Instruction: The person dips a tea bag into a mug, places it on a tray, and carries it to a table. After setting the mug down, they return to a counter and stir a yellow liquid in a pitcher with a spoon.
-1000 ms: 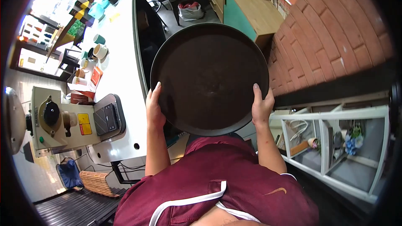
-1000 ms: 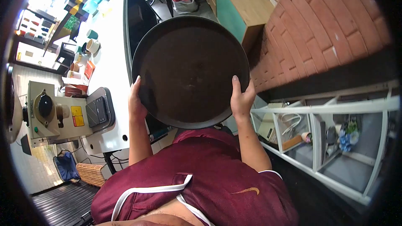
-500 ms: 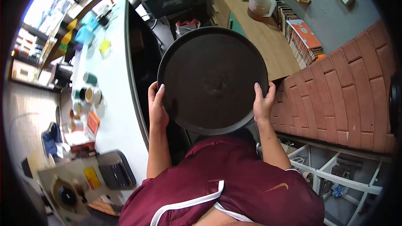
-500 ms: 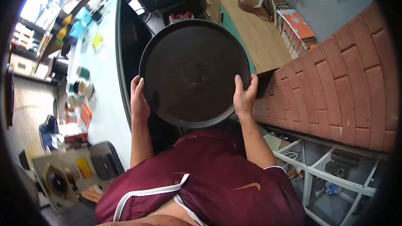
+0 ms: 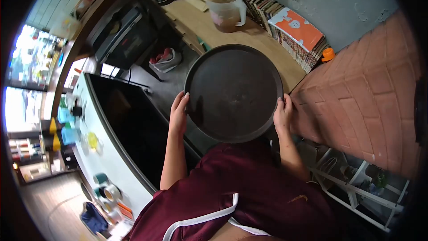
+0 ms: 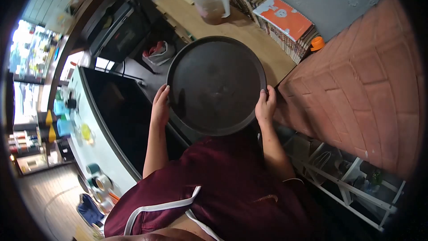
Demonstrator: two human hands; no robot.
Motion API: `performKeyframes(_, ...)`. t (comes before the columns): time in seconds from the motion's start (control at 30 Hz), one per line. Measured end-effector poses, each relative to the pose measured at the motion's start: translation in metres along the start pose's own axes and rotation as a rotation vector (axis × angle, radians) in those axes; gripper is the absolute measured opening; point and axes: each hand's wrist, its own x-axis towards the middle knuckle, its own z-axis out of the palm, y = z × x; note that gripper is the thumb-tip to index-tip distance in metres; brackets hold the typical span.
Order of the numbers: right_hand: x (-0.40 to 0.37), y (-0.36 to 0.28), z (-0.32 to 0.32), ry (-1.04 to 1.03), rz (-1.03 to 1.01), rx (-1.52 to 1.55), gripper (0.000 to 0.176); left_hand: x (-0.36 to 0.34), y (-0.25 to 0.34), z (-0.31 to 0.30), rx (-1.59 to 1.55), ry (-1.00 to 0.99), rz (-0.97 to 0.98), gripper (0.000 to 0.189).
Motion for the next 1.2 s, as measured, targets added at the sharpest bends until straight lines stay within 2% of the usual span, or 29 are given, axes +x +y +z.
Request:
performKeyframes(0.17,0.039,0.020,-0.005,-0.020,0.009,-0.290,0.036,0.089,0.019,0.043,0.377,-0.127,-0.076,0.068)
performKeyframes(0.2,0.044,0.020,-0.004,0.008,0.042,-0.295,0.036,0.106,0.021,0.050,0.402,-0.157,-0.095,0.068)
performKeyframes(0.3,0.056,0.021,-0.006,-0.090,0.098,-0.246,0.035,0.154,0.020,0.068,0.410,-0.291,-0.172,0.074)
performKeyframes(0.47,0.057,0.039,0.006,0.024,0.233,-0.350,0.036,0.217,0.011,0.101,0.545,-0.437,-0.265,0.078)
performKeyframes(0.53,0.054,0.035,0.012,0.074,0.347,-0.351,0.035,0.242,0.001,0.111,0.599,-0.474,-0.257,0.054)
performKeyframes(0.63,0.048,0.058,0.022,0.168,0.316,-0.301,0.034,0.252,0.020,0.144,0.636,-0.578,-0.298,0.053)
performKeyframes(0.8,0.050,0.063,0.034,0.301,0.374,-0.317,0.034,0.273,0.024,0.169,0.620,-0.735,-0.379,0.052)
performKeyframes(0.87,0.053,0.050,0.036,0.309,0.534,-0.387,0.034,0.281,0.025,0.178,0.633,-0.762,-0.386,0.053)
performKeyframes(1.0,0.056,0.049,0.041,0.324,0.593,-0.457,0.036,0.298,0.021,0.185,0.682,-0.815,-0.403,0.059)
performKeyframes(1.07,0.059,0.041,0.045,0.372,0.683,-0.391,0.037,0.301,0.021,0.189,0.678,-0.833,-0.417,0.059)
performKeyframes(1.2,0.061,0.054,0.045,0.377,0.633,-0.440,0.038,0.306,0.013,0.193,0.644,-0.853,-0.415,0.060)
